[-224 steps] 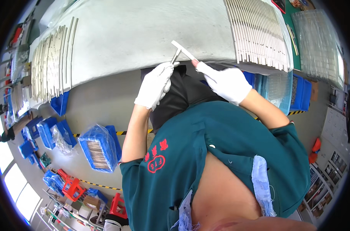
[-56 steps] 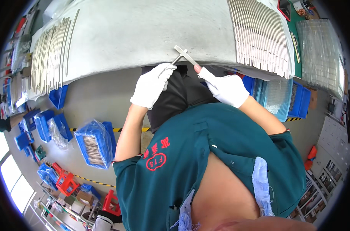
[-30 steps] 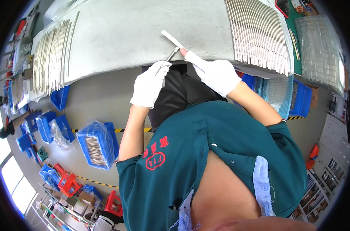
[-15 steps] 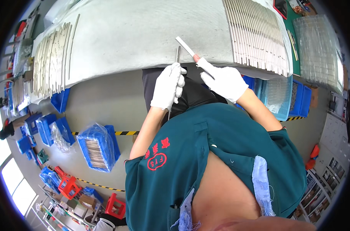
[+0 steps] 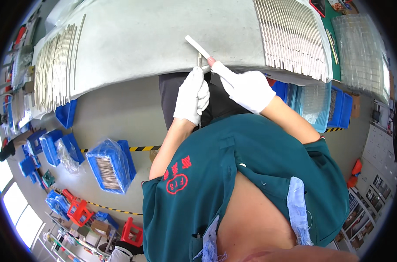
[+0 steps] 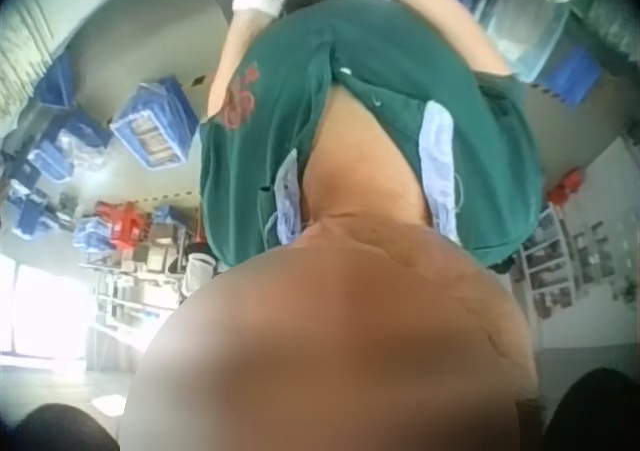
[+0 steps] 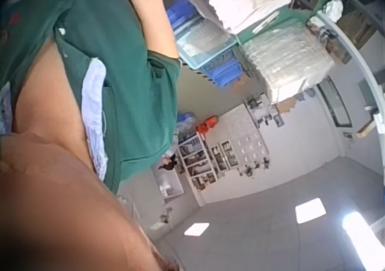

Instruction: Scraping the ends of thin metal rods with a file and organizing them into a stack on a workbench.

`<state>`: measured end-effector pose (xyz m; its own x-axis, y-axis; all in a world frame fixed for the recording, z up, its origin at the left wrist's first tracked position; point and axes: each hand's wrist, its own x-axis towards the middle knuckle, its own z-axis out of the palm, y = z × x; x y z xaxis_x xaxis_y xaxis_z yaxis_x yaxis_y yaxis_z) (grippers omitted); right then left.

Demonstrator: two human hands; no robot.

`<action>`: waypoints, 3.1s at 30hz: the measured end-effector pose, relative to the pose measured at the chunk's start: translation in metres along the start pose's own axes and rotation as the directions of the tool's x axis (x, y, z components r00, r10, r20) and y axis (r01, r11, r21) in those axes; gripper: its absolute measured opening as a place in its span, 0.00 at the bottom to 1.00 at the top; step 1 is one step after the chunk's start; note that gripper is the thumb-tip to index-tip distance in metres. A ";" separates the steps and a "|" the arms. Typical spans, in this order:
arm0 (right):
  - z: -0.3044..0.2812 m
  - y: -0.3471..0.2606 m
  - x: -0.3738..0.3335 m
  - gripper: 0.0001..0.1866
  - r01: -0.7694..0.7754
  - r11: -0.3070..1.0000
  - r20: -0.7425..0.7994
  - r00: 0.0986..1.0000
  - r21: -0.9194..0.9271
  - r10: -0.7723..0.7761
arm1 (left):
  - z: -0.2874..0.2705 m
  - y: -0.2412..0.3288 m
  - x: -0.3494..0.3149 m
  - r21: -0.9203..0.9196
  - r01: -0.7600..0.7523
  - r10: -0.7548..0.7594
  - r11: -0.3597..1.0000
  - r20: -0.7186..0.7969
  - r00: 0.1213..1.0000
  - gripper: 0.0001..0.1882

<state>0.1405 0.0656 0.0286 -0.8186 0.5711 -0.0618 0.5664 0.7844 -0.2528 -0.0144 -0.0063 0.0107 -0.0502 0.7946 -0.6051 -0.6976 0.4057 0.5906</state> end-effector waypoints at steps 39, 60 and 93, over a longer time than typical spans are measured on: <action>0.007 -0.002 0.000 0.31 0.040 0.996 -0.076 0.996 -0.076 -0.045 | -0.003 0.000 0.003 -0.025 0.007 -0.006 1.000 0.039 0.999 0.17; 0.063 0.025 0.005 0.10 -0.017 0.968 -0.295 0.951 0.250 0.093 | 0.079 0.073 -0.008 0.421 -0.688 0.303 -0.591 0.906 0.295 0.16; -0.003 0.002 0.009 0.28 -0.284 0.737 0.168 0.959 0.613 0.230 | -0.146 0.234 0.076 0.892 0.412 0.891 -0.186 -0.024 0.454 0.14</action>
<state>0.1342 0.0732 0.0308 -0.6706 0.6873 -0.2791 0.5910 0.2676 -0.7610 -0.2854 0.0829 0.0249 -0.6614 0.7112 0.2380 0.7465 0.6550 0.1174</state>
